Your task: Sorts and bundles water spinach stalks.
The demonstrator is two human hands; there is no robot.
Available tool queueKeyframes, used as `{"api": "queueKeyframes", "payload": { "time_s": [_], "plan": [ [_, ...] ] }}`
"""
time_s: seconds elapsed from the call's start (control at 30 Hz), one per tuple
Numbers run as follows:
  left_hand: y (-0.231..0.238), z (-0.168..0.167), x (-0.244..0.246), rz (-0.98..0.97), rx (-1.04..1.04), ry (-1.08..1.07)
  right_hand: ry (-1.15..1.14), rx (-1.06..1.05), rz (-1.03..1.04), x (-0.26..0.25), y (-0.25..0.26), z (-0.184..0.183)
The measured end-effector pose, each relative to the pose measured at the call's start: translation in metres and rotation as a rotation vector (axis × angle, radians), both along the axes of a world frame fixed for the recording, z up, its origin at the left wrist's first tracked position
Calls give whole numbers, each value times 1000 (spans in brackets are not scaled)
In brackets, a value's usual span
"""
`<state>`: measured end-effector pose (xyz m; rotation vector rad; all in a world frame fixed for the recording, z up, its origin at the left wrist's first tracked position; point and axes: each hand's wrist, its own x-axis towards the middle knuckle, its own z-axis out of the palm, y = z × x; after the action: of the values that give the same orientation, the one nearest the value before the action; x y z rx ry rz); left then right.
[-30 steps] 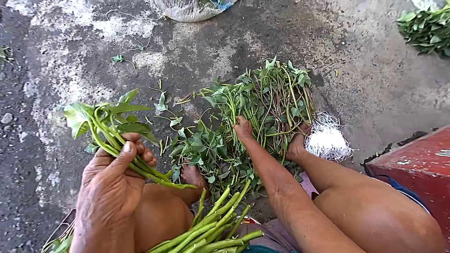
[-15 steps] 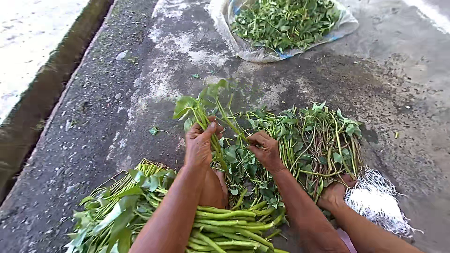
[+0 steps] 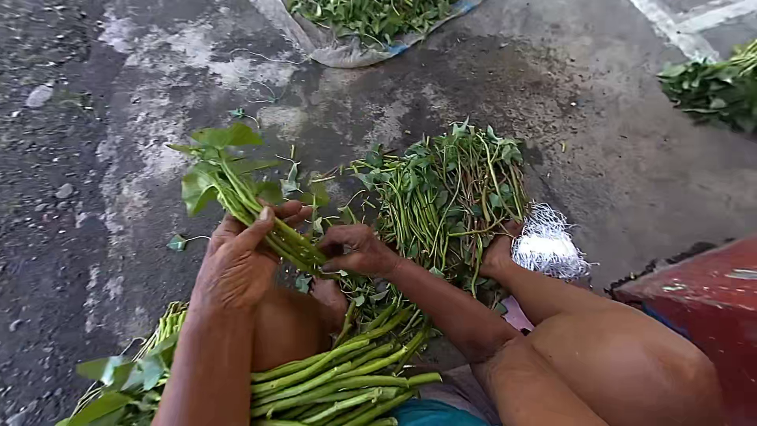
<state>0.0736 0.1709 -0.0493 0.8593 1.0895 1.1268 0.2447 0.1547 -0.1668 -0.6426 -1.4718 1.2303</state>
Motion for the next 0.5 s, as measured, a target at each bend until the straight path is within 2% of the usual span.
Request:
{"api": "queueKeyframes", "payload": {
  "time_s": [0.1, 0.17, 0.23, 0.3, 0.37, 0.43, 0.5],
  "plan": [
    [1, -5, -3, -83, 91, 61, 60, -112, 175, 2, 4, -4],
    [3, -6, -5, -70, 114, 84, 0, -239, 247, 12, 13, -13],
    [4, -5, -6, -13, 116, 105, -195, -410, 101, 30, 27, -44],
    [6, -4, -8, 40, 118, 120, -528, -589, -188, 54, 45, -102],
    [7, -7, -10, 33, 130, 116, -819, -798, -347, 78, 53, -151],
    [8, -8, -10, -11, 144, 137, -1027, -950, -329, 91, 49, -170],
    [8, -9, -9, -66, 146, 139, -1176, -987, -222, 94, 43, -176]
  ]
}}
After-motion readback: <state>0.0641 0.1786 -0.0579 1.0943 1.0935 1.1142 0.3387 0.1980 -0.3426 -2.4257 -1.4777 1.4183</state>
